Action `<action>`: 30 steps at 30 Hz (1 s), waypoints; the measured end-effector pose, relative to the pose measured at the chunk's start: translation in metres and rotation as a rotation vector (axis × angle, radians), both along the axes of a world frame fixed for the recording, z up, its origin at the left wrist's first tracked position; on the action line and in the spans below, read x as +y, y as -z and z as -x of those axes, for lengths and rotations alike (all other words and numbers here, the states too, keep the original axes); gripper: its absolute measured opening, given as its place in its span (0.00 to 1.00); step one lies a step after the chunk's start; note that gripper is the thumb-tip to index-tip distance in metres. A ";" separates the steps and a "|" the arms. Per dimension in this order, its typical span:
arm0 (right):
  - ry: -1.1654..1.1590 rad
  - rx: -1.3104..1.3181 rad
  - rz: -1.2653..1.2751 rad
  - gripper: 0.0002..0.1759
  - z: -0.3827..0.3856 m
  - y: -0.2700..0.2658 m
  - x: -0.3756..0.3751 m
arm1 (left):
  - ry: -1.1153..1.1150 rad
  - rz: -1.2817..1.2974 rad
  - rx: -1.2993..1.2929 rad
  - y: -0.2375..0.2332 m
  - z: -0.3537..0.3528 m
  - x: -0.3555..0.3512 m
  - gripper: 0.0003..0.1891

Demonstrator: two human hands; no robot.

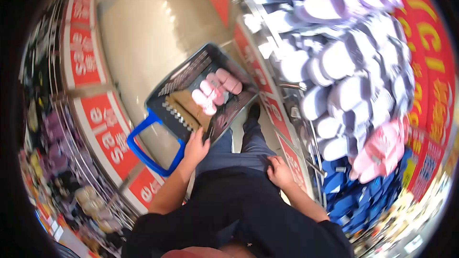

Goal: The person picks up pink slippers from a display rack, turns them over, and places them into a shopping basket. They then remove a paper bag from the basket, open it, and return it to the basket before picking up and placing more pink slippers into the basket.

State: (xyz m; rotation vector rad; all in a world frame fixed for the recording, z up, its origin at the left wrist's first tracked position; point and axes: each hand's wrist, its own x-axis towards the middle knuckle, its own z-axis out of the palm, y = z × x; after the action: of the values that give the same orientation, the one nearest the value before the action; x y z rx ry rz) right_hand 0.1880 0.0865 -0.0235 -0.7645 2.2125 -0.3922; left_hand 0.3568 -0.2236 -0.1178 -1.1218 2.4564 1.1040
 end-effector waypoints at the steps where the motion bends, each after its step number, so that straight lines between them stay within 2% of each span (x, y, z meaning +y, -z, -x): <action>1: 0.045 -0.036 0.004 0.21 -0.005 -0.004 0.006 | 0.034 0.035 -0.027 -0.017 -0.007 -0.011 0.29; 3: 0.150 -0.103 0.026 0.20 -0.007 0.002 0.013 | 0.104 0.165 -0.038 -0.032 -0.031 -0.027 0.26; 4: 0.146 -0.062 0.026 0.21 -0.007 0.004 0.011 | 0.135 0.235 0.004 -0.034 -0.047 -0.034 0.26; 5: 0.175 -0.069 0.052 0.21 -0.007 0.005 0.010 | 0.166 0.238 -0.148 -0.040 -0.054 -0.040 0.28; 6: 0.195 -0.074 0.081 0.21 -0.002 0.007 0.006 | 0.213 0.287 -0.109 -0.037 -0.065 -0.046 0.29; 8: 0.189 -0.049 0.173 0.20 0.006 0.009 0.005 | 0.207 0.216 -0.222 -0.061 -0.056 -0.050 0.29; 10: 0.131 0.022 0.303 0.19 0.013 0.010 0.005 | 0.177 0.124 -0.214 -0.055 -0.054 -0.048 0.28; 13: 0.198 0.003 0.351 0.20 0.037 -0.034 0.010 | 0.257 0.046 -0.177 -0.052 -0.034 -0.031 0.26; 15: 0.308 0.196 0.513 0.20 0.054 -0.066 0.023 | 0.305 0.016 -0.157 -0.064 -0.011 -0.012 0.25; 17: 0.469 0.453 0.565 0.18 0.074 -0.093 0.046 | 0.349 0.016 -0.121 -0.078 0.010 0.005 0.25; 19: 0.671 0.777 0.706 0.16 0.097 -0.123 0.076 | 0.392 0.043 -0.067 -0.089 0.034 0.020 0.24; 21: 0.885 1.057 0.584 0.17 0.117 -0.147 0.112 | 0.411 0.033 -0.047 -0.099 0.051 0.028 0.23; 23: 1.294 0.795 0.727 0.17 0.136 -0.146 0.144 | 0.422 -0.035 0.027 -0.106 0.074 0.035 0.23; 25: 1.613 0.058 1.112 0.26 0.152 -0.164 0.170 | 0.493 0.035 0.013 -0.113 0.094 0.041 0.24; 27: 1.564 -0.225 1.494 0.32 0.159 -0.164 0.183 | 0.529 0.095 0.006 -0.103 0.107 0.045 0.24; 28: 1.550 -0.197 1.496 0.35 0.169 -0.163 0.183 | 0.547 0.075 0.006 -0.109 0.116 0.053 0.24; 30: 1.581 -0.186 1.582 0.32 0.173 -0.158 0.180 | 0.598 0.058 0.024 -0.119 0.129 0.070 0.24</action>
State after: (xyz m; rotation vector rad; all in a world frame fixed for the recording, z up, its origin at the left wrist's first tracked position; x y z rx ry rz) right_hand 0.0145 0.2662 0.1341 0.6291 1.4349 -2.8603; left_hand 0.2277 -0.1532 0.0012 -0.3284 2.5867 0.8584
